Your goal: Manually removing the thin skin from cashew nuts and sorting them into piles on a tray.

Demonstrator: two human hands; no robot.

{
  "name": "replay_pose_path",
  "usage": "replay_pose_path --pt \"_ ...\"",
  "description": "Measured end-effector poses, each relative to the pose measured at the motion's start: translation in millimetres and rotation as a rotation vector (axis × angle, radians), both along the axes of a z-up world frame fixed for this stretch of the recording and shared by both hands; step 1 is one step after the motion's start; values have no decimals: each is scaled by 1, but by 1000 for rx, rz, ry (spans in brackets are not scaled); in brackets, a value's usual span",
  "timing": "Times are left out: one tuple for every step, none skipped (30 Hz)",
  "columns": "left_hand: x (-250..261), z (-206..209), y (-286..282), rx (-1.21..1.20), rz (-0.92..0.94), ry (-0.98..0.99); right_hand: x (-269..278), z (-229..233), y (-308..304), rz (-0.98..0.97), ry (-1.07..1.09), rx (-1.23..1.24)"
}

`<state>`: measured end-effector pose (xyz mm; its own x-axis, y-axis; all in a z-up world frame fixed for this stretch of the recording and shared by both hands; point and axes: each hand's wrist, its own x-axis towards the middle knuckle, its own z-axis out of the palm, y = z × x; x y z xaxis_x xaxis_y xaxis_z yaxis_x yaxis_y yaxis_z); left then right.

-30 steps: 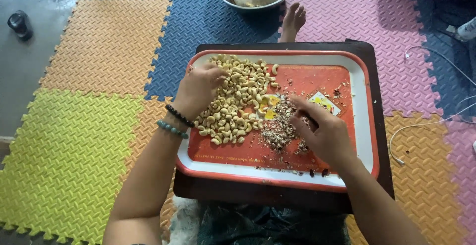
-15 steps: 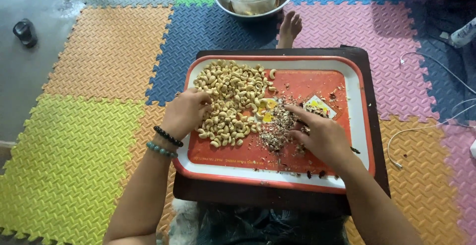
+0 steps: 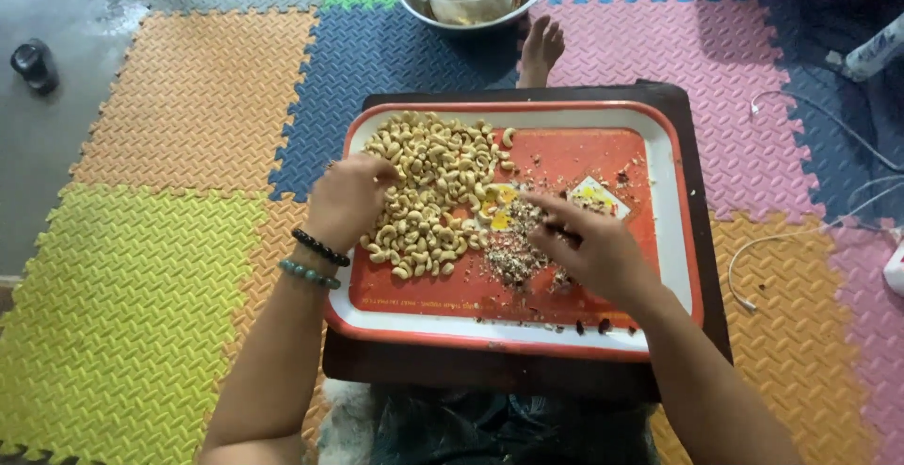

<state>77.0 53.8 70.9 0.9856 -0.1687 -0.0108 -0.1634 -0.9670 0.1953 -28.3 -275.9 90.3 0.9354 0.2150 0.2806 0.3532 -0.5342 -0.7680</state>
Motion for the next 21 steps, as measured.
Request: replay_pose_path --pt "-1 5 -5 -2 2 -9 2 0 -2 2 -9 -2" --pt "-6 9 -10 -8 -22 52 1 -1 -3 4 28 -65" --pt "-10 12 -16 -14 -45 113 -1 -3 -5 5 66 -128" --pt "-10 6 -17 -14 -48 111 -2 1 -5 3 64 -129" --pt "-10 1 -19 13 -55 96 -3 5 -5 0 74 -146" --pt "-11 -5 -20 42 -63 85 -5 8 -5 -4 88 -160" --pt "-13 -5 -21 45 -67 86 -6 8 -5 -8 89 -157" --pt "-14 -4 -22 36 -74 78 -6 10 -5 -8 128 -161" --pt "-15 -3 -23 28 -82 70 -5 11 -6 -9 166 -163" --pt "-16 -4 -23 27 -82 68 -6 10 -5 -9 164 -164" --pt "-17 -4 -23 -7 -88 63 -6 9 -5 -4 182 -204" --pt "-16 -4 -23 -41 -96 52 -5 8 -4 0 195 -244" --pt "-20 10 -30 -40 -97 44 -3 10 -3 -2 188 -243" --pt "-28 21 -37 -222 -105 30 -4 9 -1 -5 163 -234" --pt "-36 32 -43 -404 -112 16 -6 9 0 -9 138 -224" --pt "-36 25 -50 -403 -113 18 -6 4 -1 -9 140 -224" --pt "-35 18 -55 -589 -133 58 -6 -1 -3 -27 127 -230" --pt "-35 12 -61 -776 -153 96 -6 -5 -5 -44 112 -237" --pt "-42 16 -73 -777 -153 96 -7 -5 -4 -44 112 -238" --pt "-47 20 -86 -1024 -89 264 -7 -5 -4 -67 90 -191" --pt "-53 25 -99 -1266 -20 437 -6 -5 -4 -89 68 -145"
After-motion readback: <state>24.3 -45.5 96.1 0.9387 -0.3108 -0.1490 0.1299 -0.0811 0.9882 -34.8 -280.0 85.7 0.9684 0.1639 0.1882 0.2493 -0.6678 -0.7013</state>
